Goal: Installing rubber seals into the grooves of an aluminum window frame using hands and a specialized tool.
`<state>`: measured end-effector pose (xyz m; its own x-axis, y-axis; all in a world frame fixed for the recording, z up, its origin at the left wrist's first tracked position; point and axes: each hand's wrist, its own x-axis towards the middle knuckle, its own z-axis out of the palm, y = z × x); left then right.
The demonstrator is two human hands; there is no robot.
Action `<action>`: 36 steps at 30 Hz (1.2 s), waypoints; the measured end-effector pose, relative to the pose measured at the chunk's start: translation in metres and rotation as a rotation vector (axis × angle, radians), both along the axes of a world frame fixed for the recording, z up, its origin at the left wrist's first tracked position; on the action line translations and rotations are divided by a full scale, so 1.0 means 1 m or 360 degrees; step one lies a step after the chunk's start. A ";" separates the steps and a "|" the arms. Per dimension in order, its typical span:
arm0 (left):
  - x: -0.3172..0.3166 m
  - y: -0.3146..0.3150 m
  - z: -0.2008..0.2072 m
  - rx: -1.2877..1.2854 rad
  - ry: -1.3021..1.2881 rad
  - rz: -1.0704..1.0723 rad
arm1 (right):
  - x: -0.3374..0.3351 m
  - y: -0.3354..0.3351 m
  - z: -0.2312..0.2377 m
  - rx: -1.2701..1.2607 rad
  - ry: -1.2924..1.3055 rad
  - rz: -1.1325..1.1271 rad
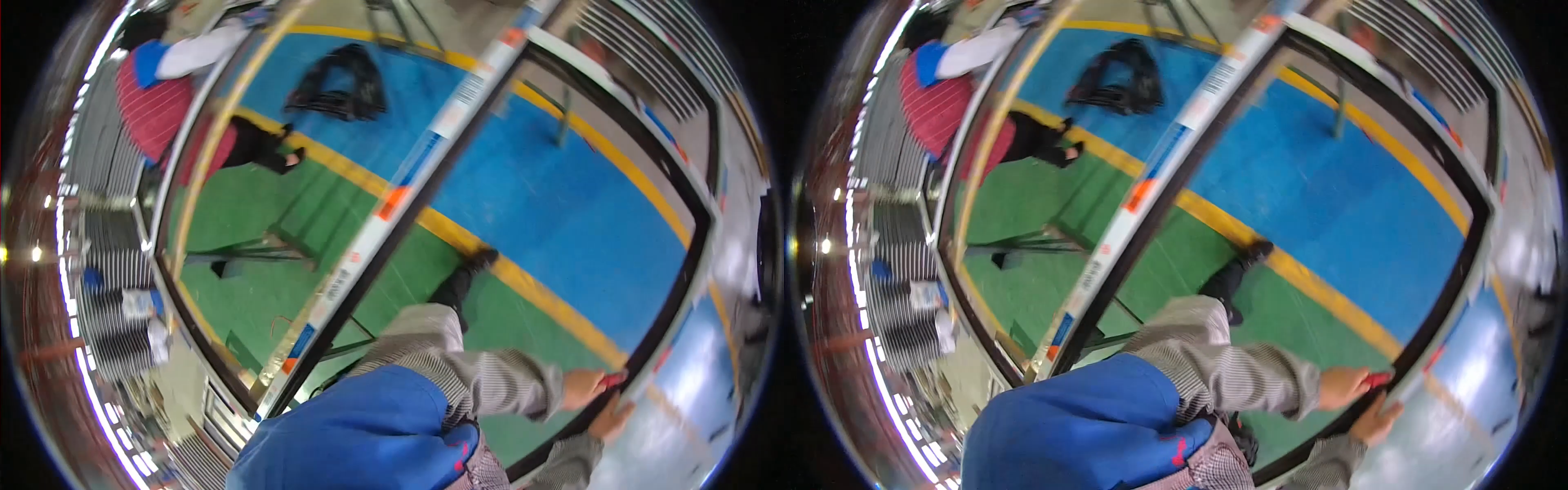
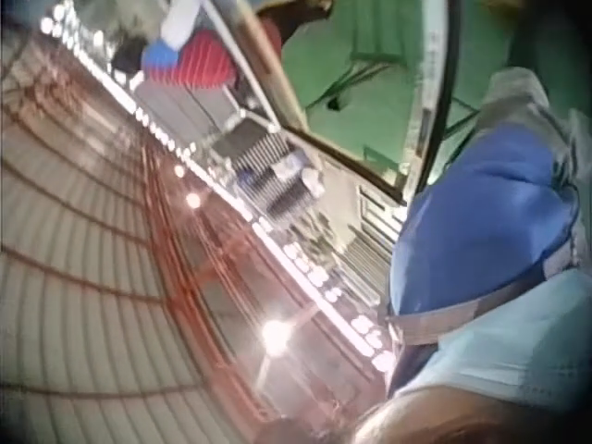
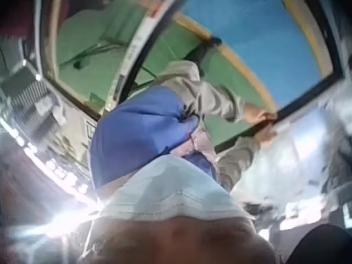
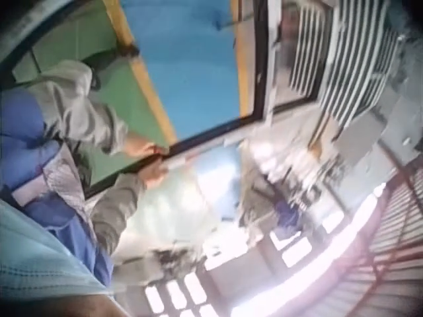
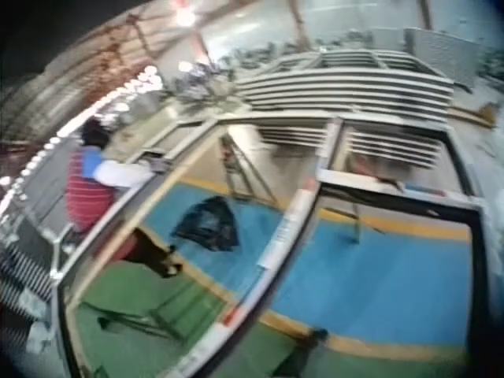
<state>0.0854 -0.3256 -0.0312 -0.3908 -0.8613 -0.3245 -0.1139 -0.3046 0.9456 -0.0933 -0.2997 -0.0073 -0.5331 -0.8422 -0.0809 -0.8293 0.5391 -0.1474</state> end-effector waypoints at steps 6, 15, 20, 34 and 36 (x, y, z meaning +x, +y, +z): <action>0.105 -0.017 0.007 0.0039 -0.0201 0.0125 | 0.043 -0.025 0.016 0.0051 0.0233 -0.0246; 0.147 -0.022 0.027 -0.0058 -0.0065 0.0162 | 0.018 -0.039 0.002 -0.0077 0.0339 -0.0174; 0.154 -0.013 0.018 -0.0016 -0.0117 0.0161 | 0.065 -0.059 0.026 -0.0056 0.0231 -0.0313; 0.117 0.002 0.011 0.0017 0.0080 -0.0001 | 0.059 -0.078 0.021 0.0007 0.0413 -0.0190; 0.106 0.007 0.014 0.0111 0.0077 -0.0083 | 0.043 -0.074 0.010 0.0051 0.0451 -0.0180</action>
<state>0.1909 -0.3190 -0.0174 -0.4514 -0.8154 -0.3625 -0.0860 -0.3646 0.9272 -0.0505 -0.3735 0.0026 -0.6286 -0.7755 0.0587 -0.7693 0.6311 0.0998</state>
